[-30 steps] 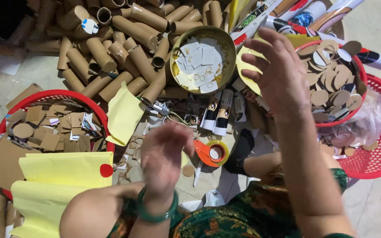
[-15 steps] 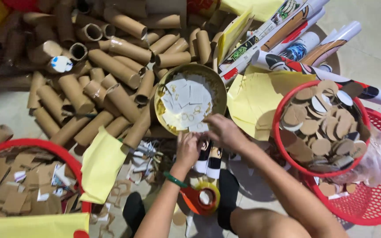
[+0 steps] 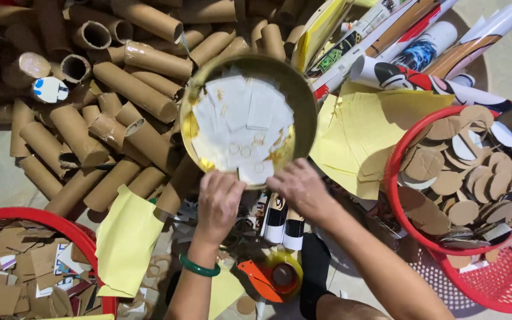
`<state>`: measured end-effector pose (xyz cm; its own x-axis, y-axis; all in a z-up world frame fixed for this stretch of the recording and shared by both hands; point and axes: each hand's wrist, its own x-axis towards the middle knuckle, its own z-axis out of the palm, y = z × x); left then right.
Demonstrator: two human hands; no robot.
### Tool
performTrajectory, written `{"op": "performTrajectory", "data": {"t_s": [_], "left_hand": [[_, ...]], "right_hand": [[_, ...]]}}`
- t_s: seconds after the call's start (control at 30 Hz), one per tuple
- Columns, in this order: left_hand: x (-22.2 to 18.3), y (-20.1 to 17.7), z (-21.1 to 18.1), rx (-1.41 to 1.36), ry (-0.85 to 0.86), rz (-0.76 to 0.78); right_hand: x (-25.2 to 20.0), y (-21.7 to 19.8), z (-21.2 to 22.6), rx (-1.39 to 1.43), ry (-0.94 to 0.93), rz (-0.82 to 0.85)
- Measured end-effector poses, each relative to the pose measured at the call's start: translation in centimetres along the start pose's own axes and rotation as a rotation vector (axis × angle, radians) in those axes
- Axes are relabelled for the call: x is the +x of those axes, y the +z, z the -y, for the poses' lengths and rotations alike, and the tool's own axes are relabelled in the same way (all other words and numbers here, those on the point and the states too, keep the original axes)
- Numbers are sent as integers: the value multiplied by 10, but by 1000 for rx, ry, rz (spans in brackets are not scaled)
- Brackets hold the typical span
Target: The person wraps cardboard tubes with yellow paper, secures them with tape using a dispenser, inserts rolled posters into the tubes, and attaches circular cardboard caps to the ends.
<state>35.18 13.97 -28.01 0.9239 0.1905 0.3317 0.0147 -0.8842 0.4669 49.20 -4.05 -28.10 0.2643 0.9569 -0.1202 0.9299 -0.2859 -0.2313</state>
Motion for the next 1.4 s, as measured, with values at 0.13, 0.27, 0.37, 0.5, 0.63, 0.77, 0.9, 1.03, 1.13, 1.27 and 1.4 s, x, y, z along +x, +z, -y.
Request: {"op": "performTrajectory", "data": {"t_s": [0.13, 0.27, 0.37, 0.5, 0.63, 0.77, 0.9, 1.03, 1.13, 1.27, 1.4], "left_hand": [[58, -29, -23, 23, 60, -95], [104, -53, -40, -125, 70, -249], [97, -56, -43, -323, -16, -319], [60, -43, -42, -562, -150, -366], [17, -18, -37, -800, -475, -402], [-11, 2, -38, -937, -605, -401], [-27, 7, -55, -913, -610, -336], [-31, 15, -77, -928, -547, -288], [-37, 21, -90, -949, -511, -269], [-44, 33, -101, -957, -482, -245], [-60, 55, -109, -998, -521, -216]], "right_hand": [[-6, -67, -11, -120, 69, -326], [-26, -94, -44, -193, 228, -354], [-37, -81, -65, -209, 356, -349], [-52, 2, -109, -194, 422, -255], [-52, 44, -149, -250, 370, -329], [-40, 36, -178, -321, 427, -276], [-45, 29, -166, -219, 480, -116], [-53, 17, -145, -111, 342, -198], [-64, 12, -130, -71, 314, -235], [-76, -2, -110, -67, 311, -301], [-91, -32, -70, -9, 314, -364]]}}
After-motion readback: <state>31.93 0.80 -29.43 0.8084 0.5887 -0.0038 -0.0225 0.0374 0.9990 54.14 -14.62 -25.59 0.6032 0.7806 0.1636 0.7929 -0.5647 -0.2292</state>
